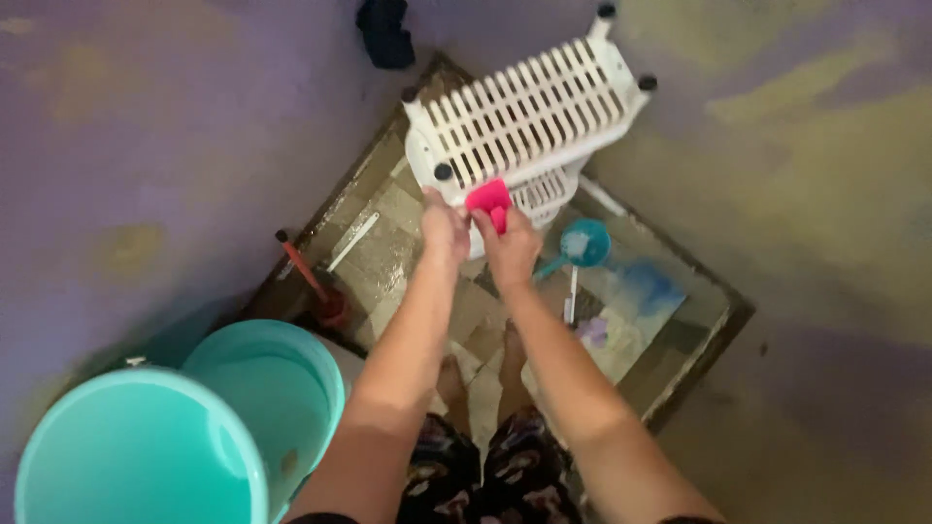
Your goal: The person cleans a plastic shelf, a bucket, and a lid by scrubbing them with a brush and wiping them with a cloth. They turn the shelf over to reach different sides and rinse the items with water.
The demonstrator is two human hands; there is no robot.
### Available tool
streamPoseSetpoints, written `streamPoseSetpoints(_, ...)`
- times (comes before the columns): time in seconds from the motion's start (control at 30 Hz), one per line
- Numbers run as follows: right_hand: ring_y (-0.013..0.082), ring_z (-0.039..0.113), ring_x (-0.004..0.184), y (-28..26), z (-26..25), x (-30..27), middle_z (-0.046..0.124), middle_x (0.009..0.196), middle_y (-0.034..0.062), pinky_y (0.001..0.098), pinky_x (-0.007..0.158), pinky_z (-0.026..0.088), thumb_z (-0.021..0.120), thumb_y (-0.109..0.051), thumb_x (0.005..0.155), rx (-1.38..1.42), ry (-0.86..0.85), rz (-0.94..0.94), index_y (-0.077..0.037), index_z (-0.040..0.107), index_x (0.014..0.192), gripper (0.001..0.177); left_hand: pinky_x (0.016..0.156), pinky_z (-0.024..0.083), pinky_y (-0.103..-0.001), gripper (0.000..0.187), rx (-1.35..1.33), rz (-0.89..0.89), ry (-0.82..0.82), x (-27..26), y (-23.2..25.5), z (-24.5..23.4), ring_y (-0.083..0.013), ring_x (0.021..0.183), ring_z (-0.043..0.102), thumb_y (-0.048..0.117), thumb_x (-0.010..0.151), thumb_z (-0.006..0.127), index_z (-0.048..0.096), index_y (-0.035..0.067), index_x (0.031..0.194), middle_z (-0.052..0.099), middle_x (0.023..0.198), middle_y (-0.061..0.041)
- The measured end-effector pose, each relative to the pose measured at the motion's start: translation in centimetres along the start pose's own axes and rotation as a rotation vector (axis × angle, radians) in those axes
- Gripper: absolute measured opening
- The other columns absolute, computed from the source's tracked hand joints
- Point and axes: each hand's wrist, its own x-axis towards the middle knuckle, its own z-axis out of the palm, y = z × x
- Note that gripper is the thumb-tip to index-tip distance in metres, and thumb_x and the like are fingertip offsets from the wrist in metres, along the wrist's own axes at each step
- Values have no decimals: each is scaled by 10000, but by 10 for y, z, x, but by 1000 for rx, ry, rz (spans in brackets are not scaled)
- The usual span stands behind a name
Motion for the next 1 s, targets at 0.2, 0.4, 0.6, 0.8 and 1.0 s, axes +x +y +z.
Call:
streamPoseSetpoints(0.2,278,596,653,31,-30,10,632,720,121,429,653,511,874,-356,859,130,-47,126,-33,619,740,428,931,462,-352,627,201,128,-160,33,-17,-64,-179,1028,610,487,1089,377,514,-28,1420,653,1255,-109)
streamPoseSetpoints(0.4,278,653,769,126,-19,-45,689,878,134,383,730,541,790,-210,870,338,-2,310,-19,653,1036,287,897,367,-504,613,1497,642,-323,-5,-98,-110,-293,1079,497,326,966,526,436,135,1542,624,1396,-124)
streamPoseSetpoints(0.6,322,734,908,270,41,-89,753,980,176,420,819,555,827,-237,819,195,-152,475,-57,694,1130,383,1022,393,-583,479,2434,1355,-312,74,-166,-111,-397,1239,583,240,949,553,527,144,1418,591,1368,-187)
streamPoseSetpoints(0.8,355,737,904,389,31,-139,764,977,172,446,801,561,757,-220,748,97,-123,687,-127,693,1181,447,1075,482,-577,399,2035,658,-343,170,-246,-160,-405,1216,630,104,1080,556,554,72,1478,659,1324,-228)
streamPoseSetpoints(1.0,380,708,975,468,40,-142,737,1033,211,453,843,553,796,-278,757,-39,-233,644,-128,718,1181,456,974,397,-653,566,2308,1588,-65,108,-246,-117,-449,1249,543,123,853,623,574,180,1413,596,1347,-227)
